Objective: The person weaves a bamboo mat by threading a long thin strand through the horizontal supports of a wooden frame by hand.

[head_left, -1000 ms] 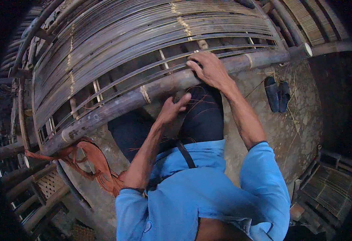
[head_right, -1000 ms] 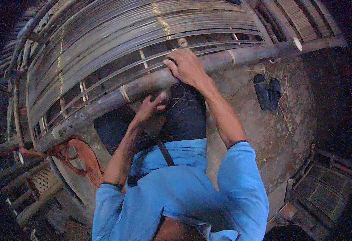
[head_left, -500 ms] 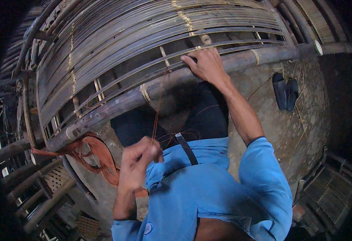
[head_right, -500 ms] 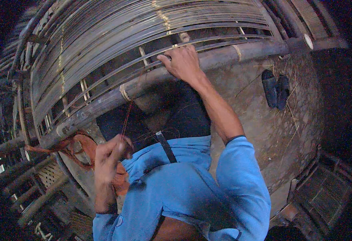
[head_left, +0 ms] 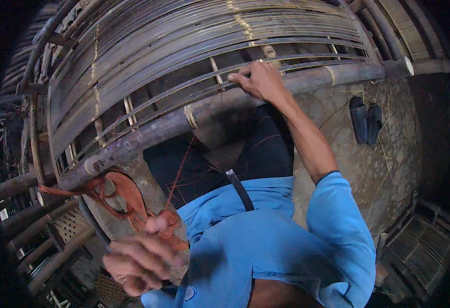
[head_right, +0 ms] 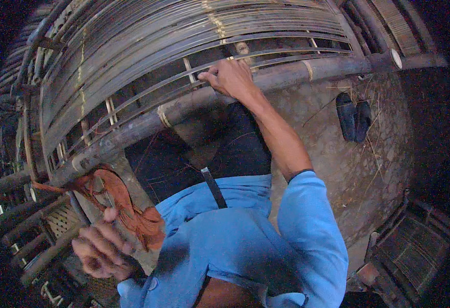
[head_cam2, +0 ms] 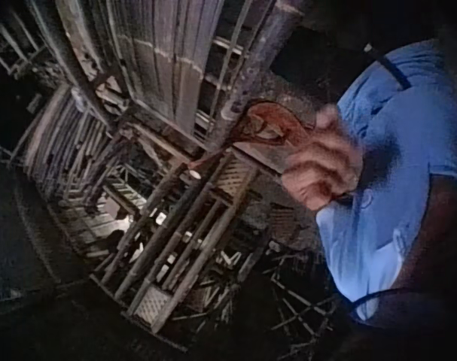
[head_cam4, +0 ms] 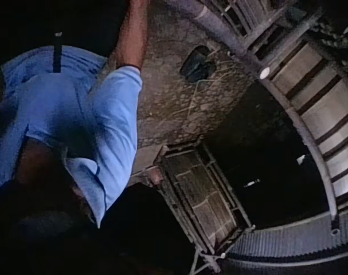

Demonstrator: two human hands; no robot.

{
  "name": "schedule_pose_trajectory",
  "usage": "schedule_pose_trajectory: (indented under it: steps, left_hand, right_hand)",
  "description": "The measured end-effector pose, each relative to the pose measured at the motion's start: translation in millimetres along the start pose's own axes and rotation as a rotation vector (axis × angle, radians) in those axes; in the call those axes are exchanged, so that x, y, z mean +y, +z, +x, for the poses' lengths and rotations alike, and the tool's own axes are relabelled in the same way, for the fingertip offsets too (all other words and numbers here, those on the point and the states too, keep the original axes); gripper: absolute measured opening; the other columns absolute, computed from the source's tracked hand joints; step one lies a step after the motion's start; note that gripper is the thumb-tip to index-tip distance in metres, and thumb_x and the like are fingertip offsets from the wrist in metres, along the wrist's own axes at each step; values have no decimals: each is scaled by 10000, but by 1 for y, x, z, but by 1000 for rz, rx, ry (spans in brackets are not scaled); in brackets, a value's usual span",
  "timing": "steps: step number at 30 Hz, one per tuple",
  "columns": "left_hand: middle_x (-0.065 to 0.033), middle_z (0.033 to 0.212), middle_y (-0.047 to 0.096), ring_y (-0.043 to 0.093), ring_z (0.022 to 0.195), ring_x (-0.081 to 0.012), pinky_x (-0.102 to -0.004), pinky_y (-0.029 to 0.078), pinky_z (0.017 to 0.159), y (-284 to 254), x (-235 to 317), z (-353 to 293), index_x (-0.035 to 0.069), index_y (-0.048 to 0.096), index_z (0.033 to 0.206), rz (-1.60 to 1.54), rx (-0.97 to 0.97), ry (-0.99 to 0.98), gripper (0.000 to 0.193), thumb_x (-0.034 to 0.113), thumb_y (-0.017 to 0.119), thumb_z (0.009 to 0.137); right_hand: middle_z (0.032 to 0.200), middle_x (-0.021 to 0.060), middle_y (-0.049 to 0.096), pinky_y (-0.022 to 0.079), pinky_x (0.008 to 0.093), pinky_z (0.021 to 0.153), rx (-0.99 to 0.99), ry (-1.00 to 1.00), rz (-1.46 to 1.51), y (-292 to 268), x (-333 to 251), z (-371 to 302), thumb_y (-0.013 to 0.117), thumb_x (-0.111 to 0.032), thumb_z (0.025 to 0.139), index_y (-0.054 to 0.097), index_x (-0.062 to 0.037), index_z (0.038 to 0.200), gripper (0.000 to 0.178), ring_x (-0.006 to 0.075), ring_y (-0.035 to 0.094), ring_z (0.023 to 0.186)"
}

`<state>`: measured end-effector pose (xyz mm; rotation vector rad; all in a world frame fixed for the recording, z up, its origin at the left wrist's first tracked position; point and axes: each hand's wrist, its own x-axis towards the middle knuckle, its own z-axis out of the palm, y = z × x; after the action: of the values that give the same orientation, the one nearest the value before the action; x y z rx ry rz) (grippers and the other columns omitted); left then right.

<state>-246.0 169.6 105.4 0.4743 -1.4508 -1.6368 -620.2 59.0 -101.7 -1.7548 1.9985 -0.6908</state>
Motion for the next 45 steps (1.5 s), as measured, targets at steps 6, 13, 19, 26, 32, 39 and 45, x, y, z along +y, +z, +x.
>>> schedule_pose_trajectory:
  steps: [6,13,19,26,32,39,45]
  left_hand:
    - [16,551,591,584,526,-149,-441,498,777,9,18,14,175,556,528,188,-212,46,510,430,637,962]
    - [19,581,461,450,514,-151,-359,388,611,7,37,-23,130,563,595,442,-303,-7,331,245,706,871]
    - [14,573,401,393,487,-169,-344,322,550,9,52,-33,118,579,545,506,-394,-169,325,228,792,764]
    - [0,664,492,434,535,-184,-351,342,561,9,54,-15,138,690,748,461,-378,-138,111,228,714,810]
    - [-34,801,525,479,655,-194,-363,392,642,8,59,-14,112,638,926,556,-328,-152,152,244,662,853]
    - [-73,962,563,532,795,-206,-378,451,736,-20,71,-36,82,578,1135,681,92,-118,295,262,602,903]
    - [-106,1099,596,578,915,-217,-390,501,817,-58,114,-65,56,526,1314,819,727,-131,430,278,550,946]
  right_hand:
    - [790,203,719,516,515,802,-4,16,-20,-5,9,-9,645,-522,907,810,-139,904,417,411,690,827]
    - [810,220,718,528,511,814,76,-59,-82,5,9,-16,629,-527,914,803,-110,952,453,408,696,843]
    - [1003,186,740,548,469,843,149,-164,63,9,-3,-18,712,-380,889,768,-88,1079,353,385,705,935]
    - [737,100,521,419,398,788,-104,-662,520,32,-51,-47,745,-377,865,483,-68,699,437,281,487,692]
    - [638,136,388,370,389,669,32,-541,638,24,-35,-81,736,-170,815,460,-56,672,331,328,425,634]
    - [804,106,615,471,402,809,-6,-548,678,16,-66,-71,803,-175,805,603,-76,796,223,301,585,799]
    - [1062,135,721,512,437,923,324,-365,124,-14,7,8,690,-349,924,723,-68,1075,320,338,651,1050]
